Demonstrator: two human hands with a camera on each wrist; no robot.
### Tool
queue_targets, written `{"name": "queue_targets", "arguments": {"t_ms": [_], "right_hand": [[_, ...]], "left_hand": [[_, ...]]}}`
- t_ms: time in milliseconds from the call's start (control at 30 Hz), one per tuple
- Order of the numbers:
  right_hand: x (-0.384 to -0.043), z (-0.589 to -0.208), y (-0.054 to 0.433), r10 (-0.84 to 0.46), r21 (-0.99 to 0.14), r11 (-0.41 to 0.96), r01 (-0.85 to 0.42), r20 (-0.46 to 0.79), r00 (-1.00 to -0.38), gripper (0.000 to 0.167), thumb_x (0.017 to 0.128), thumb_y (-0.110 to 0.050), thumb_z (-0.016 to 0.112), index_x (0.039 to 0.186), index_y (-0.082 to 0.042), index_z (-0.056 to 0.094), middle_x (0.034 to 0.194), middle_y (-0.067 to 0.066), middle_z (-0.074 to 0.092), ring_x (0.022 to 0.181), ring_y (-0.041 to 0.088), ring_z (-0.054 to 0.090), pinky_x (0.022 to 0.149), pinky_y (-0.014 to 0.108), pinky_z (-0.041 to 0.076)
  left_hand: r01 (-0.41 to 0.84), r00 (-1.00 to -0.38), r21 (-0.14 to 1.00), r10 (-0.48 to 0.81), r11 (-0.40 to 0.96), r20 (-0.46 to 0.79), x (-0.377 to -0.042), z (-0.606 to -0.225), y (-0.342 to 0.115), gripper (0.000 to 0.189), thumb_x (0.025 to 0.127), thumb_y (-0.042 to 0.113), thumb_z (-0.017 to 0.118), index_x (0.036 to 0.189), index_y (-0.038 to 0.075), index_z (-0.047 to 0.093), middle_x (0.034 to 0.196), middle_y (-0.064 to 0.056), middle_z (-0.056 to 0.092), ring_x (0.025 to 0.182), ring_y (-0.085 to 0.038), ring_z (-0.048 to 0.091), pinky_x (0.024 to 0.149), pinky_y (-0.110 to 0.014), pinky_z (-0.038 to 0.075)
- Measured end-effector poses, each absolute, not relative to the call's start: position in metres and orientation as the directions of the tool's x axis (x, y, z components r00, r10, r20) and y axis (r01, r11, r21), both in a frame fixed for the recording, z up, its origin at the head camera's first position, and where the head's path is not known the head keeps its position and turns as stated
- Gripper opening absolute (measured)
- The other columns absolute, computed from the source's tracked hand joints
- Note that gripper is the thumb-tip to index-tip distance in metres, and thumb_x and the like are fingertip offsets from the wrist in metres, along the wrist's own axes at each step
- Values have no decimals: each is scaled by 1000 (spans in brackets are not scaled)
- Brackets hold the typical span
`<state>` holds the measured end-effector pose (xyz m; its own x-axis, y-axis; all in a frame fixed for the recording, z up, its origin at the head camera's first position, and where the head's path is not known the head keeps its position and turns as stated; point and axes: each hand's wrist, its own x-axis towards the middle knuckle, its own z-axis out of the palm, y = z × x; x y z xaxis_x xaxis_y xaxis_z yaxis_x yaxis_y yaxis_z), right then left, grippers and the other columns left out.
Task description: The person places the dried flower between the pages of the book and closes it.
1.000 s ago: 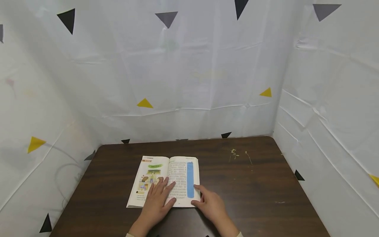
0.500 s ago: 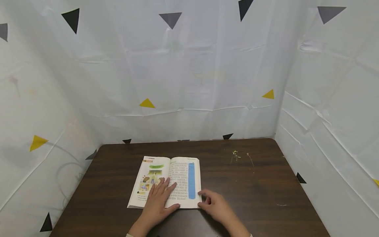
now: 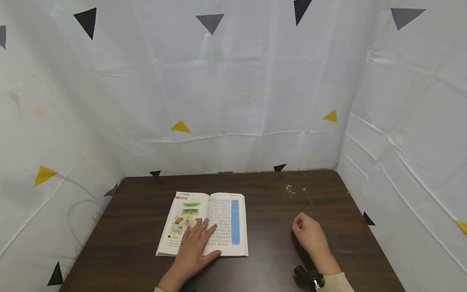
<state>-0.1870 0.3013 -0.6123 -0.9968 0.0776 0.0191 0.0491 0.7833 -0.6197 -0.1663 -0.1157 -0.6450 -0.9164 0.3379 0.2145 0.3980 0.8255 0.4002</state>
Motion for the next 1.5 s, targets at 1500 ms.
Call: {"name": "queue_targets", "arguments": {"t_ms": [1500], "right_hand": [[-258, -630, 378, 459, -907, 321, 271, -101, -883, 39, 109, -36, 58, 104, 1, 70, 63, -7, 53, 57, 15, 50, 54, 34, 44]], "left_hand": [[422, -904, 379, 349, 824, 247, -166, -646, -117, 80, 94, 66, 73, 163, 30, 52, 175, -11, 42, 166, -37, 33, 131, -67, 21]]}}
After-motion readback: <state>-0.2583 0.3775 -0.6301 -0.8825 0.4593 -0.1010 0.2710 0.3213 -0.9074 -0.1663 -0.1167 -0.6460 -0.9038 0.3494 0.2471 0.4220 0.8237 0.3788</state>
